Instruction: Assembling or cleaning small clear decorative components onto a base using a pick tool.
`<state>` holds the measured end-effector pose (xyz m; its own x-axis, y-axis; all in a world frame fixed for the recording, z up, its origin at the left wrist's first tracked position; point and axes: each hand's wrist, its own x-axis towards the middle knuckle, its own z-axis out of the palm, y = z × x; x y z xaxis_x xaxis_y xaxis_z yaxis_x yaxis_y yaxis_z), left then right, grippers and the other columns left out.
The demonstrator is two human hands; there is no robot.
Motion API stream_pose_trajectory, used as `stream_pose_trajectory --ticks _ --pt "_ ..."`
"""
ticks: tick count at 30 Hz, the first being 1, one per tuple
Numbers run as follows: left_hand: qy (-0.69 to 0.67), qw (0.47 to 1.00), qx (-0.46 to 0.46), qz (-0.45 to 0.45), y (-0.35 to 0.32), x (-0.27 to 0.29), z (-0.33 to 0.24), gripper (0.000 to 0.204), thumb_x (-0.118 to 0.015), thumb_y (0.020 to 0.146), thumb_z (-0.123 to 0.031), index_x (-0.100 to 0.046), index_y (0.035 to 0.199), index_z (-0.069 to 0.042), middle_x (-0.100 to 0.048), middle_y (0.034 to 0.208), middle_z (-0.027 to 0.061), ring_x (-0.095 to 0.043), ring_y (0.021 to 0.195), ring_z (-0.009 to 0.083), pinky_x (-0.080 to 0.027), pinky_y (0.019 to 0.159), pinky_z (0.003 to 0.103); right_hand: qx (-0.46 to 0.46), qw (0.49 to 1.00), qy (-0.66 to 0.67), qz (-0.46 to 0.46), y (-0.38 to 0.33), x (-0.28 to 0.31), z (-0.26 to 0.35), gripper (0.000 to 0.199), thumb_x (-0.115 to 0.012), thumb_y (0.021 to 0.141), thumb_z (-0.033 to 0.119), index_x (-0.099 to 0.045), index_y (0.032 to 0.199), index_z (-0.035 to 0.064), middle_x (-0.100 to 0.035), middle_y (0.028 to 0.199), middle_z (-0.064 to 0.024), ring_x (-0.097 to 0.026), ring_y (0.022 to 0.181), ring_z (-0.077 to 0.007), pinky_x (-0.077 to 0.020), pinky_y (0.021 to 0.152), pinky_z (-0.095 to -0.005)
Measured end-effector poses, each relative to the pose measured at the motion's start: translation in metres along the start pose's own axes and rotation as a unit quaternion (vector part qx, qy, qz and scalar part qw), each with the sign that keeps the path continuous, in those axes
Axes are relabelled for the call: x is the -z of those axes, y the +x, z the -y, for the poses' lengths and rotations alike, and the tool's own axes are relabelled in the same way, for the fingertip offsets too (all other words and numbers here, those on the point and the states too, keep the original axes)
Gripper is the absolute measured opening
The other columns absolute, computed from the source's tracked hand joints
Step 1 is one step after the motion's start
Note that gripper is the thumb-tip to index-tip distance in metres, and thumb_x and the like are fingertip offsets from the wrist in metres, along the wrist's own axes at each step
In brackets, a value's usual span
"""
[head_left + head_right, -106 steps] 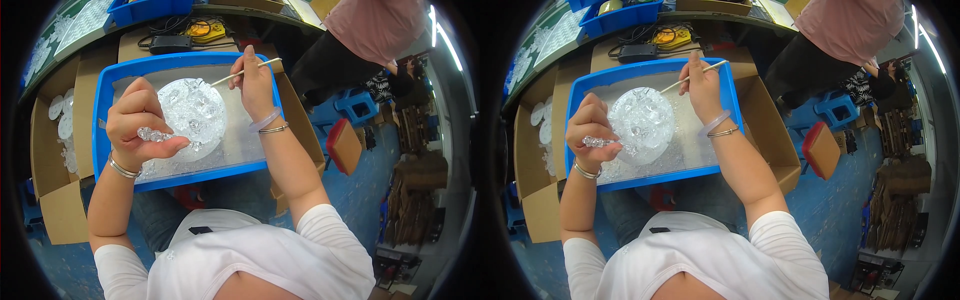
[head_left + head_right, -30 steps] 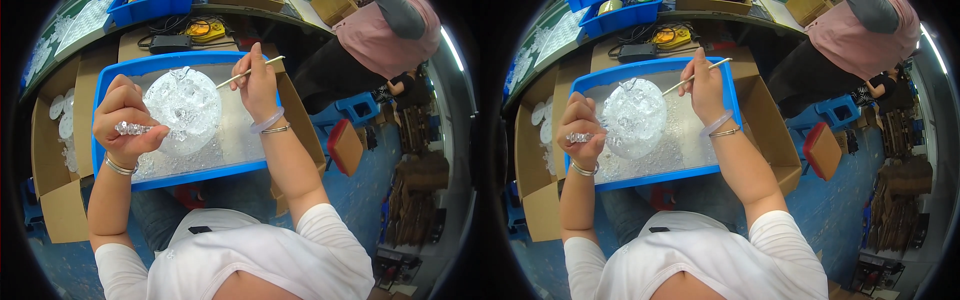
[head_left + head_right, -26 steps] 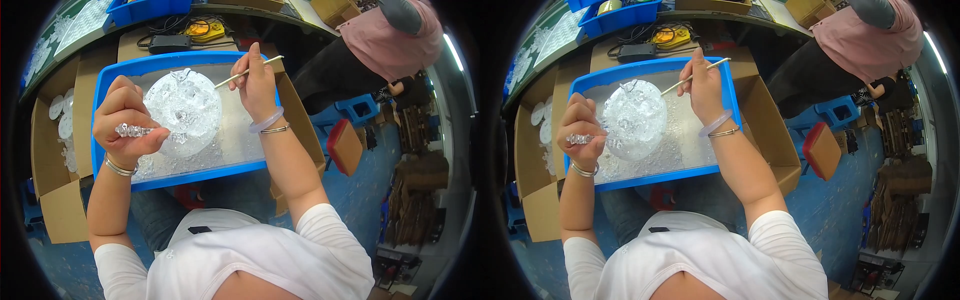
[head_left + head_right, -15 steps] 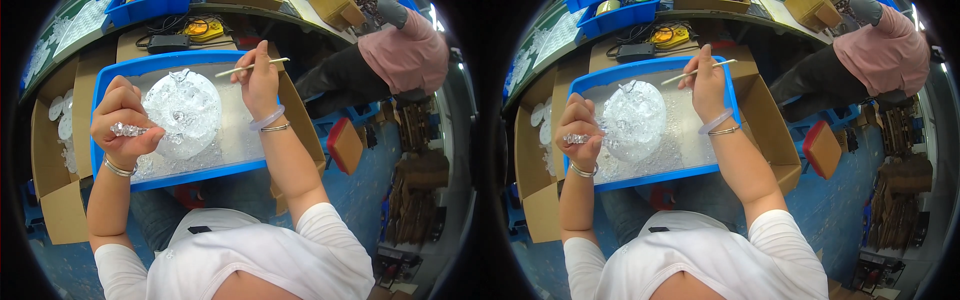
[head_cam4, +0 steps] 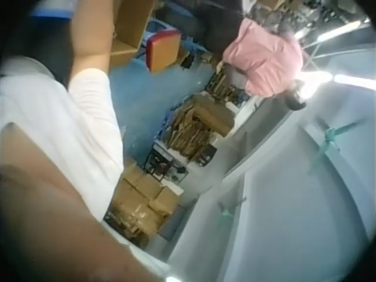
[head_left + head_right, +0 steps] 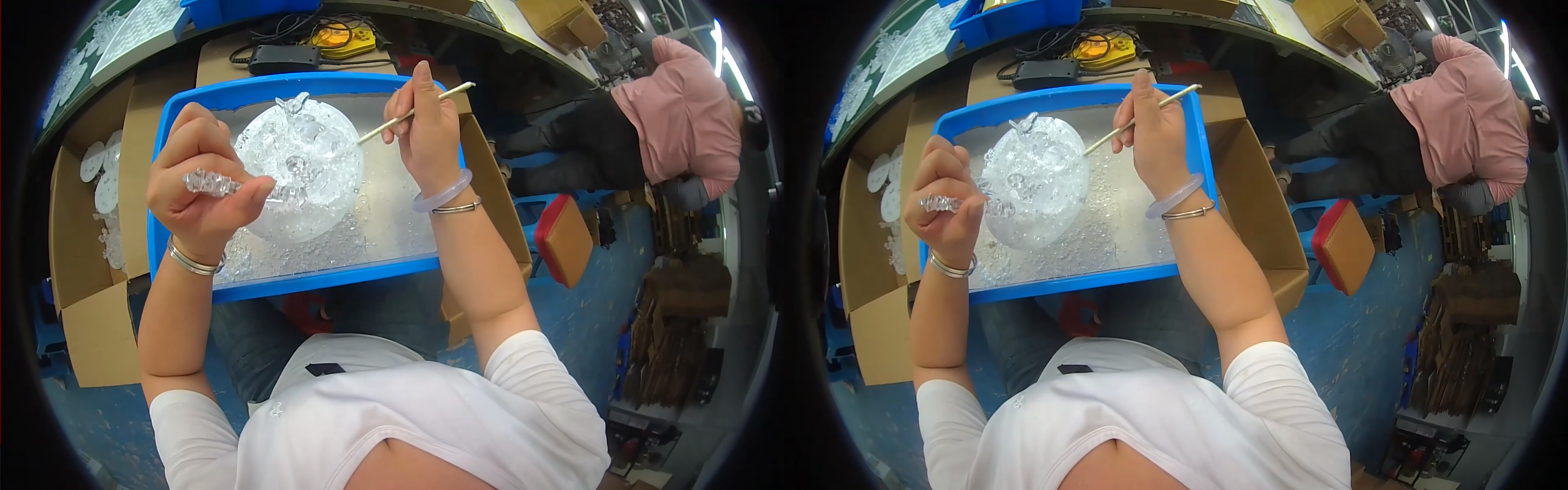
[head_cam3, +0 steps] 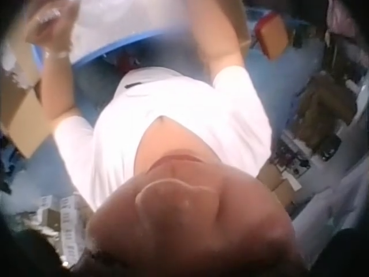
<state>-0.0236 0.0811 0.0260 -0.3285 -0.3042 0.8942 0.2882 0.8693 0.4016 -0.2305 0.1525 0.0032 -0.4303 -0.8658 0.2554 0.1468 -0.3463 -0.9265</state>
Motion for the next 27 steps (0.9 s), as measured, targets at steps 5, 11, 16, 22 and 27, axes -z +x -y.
stream_pose_trajectory --ticks 5,11,16,22,27 --pt "0.033 0.999 -0.019 -0.007 0.001 0.0 0.003 0.025 -0.074 0.053 -0.012 -0.051 0.051 -0.004 -0.042 0.053 0.0025 -0.036 0.053 0.0145 -0.026 0.045 0.023 -0.013 0.999 -0.002 0.041 -0.003 -0.002 -0.002 0.048 -0.035 0.087 0.036 -0.042 0.048 0.0077 -0.035 0.04 -0.0005 -0.036 0.037 -0.0088 -0.0357 0.036 -0.0199" --pt "0.095 0.993 -0.012 -0.074 0.0 0.004 0.008 0.027 -0.073 0.056 -0.005 -0.047 0.05 -0.003 -0.044 0.053 0.0034 -0.037 0.051 0.0132 -0.025 0.044 0.023 -0.03 0.993 0.083 0.075 -0.004 -0.002 0.002 0.047 -0.035 0.087 0.036 -0.043 0.051 0.0076 -0.036 0.041 -0.001 -0.037 0.038 -0.0091 -0.0353 0.036 -0.0199" --pt "0.106 0.991 -0.022 -0.073 0.003 0.003 0.01 0.032 -0.075 0.054 -0.006 -0.044 0.048 -0.003 -0.046 0.056 0.0054 -0.037 0.051 0.0131 -0.025 0.042 0.021 0.025 0.998 0.019 0.061 -0.005 -0.006 0.001 0.046 -0.035 0.086 0.038 -0.043 0.053 0.0071 -0.037 0.042 -0.0015 -0.038 0.04 -0.0093 -0.0356 0.037 -0.0205" --pt "0.112 0.99 -0.044 -0.07 0.002 0.006 0.013 0.036 -0.077 0.052 -0.011 -0.042 0.047 -0.004 -0.046 0.057 0.0065 -0.037 0.051 0.0125 -0.024 0.041 0.02 0.013 0.998 -0.004 0.056 -0.004 -0.008 -0.001 0.047 -0.035 0.086 0.04 -0.044 0.054 0.0066 -0.038 0.043 -0.0019 -0.039 0.042 -0.0099 -0.0363 0.038 -0.0207" --pt "0.102 0.991 -0.067 -0.062 0.001 0.005 0.014 0.036 -0.079 0.051 -0.016 -0.045 0.047 -0.004 -0.048 0.057 0.0066 -0.038 0.05 0.012 -0.023 0.04 0.02 0.009 0.997 0.0 0.074 -0.005 -0.007 -0.001 0.047 -0.035 0.086 0.039 -0.045 0.053 0.0067 -0.038 0.043 -0.0018 -0.039 0.041 -0.0093 -0.0368 0.038 -0.0204"
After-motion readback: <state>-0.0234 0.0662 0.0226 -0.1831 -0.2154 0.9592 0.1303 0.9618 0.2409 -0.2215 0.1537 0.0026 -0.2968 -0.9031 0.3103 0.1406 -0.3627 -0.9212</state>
